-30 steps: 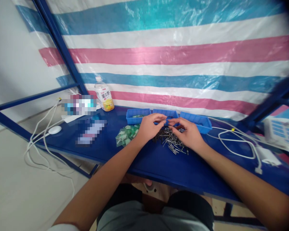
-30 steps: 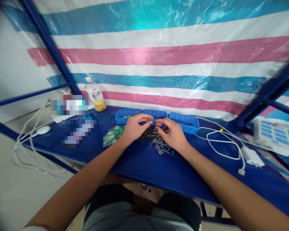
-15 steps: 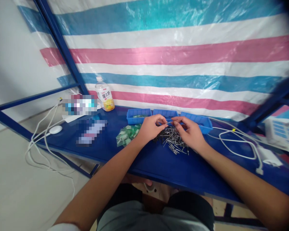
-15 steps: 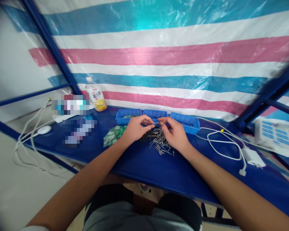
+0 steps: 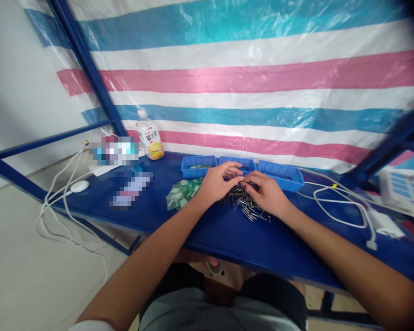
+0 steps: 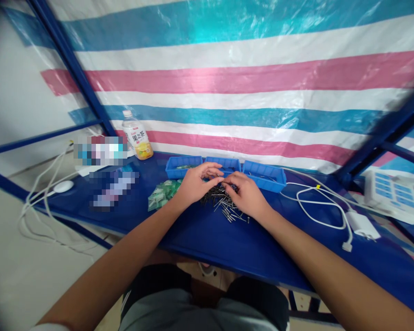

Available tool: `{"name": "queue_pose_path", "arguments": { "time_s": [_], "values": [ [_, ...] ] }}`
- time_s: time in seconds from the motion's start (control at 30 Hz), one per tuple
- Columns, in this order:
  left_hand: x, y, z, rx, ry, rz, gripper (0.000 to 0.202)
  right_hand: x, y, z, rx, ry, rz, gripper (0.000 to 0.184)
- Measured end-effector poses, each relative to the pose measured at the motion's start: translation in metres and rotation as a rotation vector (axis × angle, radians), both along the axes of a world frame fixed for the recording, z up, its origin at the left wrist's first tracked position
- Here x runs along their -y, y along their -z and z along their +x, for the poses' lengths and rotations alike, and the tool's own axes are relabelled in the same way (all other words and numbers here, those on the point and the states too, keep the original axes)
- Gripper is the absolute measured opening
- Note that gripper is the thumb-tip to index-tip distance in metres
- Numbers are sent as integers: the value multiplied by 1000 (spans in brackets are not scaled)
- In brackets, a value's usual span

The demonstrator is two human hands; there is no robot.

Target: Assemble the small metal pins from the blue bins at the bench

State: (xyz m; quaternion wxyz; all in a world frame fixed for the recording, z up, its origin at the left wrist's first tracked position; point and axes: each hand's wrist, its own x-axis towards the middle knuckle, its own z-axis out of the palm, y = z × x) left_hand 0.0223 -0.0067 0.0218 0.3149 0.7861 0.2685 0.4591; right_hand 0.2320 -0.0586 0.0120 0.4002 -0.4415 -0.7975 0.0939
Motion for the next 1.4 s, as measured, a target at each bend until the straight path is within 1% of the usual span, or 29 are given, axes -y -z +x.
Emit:
{"name": "queue_pose_path", "arguments": {
  "time_s": [0.07,0.13,0.2,0.3,0.57,0.73,0.87,0.97,1.03,1.1,1.17,1.2,1.3,1.4],
  "values": [
    [0,1,1,22,-13,-3,38,0,-1,-1,-33,12,-24,23],
    [0,2,1,-15,-30,26,32,0,0,-2,-103,34,-51,25],
    [0,2,0,-81,-36,78,22,0,0,-2,-168,27,-87,25],
    [0,2,-1,-120,-14,116,19,-1,1,-1,-200,-10,-117,26],
    [0,-2,-3,-32,29,15,12,-2,1,-1,-195,-45,-102,29],
    [1,-5,-4,-64,13,43,9,-2,1,-2,-235,-23,-126,32],
    [1,-5,-4,-78,-7,66,13,-1,-1,-3,-289,13,-182,35],
    [-1,-4,-5,-148,-60,106,17,-4,0,-2,-460,61,-316,36],
    [-2,0,-5,-239,-84,155,18,-8,1,0,-660,88,-379,36],
    [-2,4,-6,-342,-78,209,21,-13,2,3,-878,105,-397,37],
    [-1,8,-5,-446,-62,232,31,-16,2,6,-1046,140,-429,40],
    [-1,10,-5,-495,-58,232,38,-17,2,8,-1097,164,-455,41],
    [1,13,-6,-603,-49,224,52,-18,0,10,-1127,217,-525,45],
    [3,11,-8,-625,-29,260,53,-14,-3,9,-1090,204,-551,48]
  ]
}}
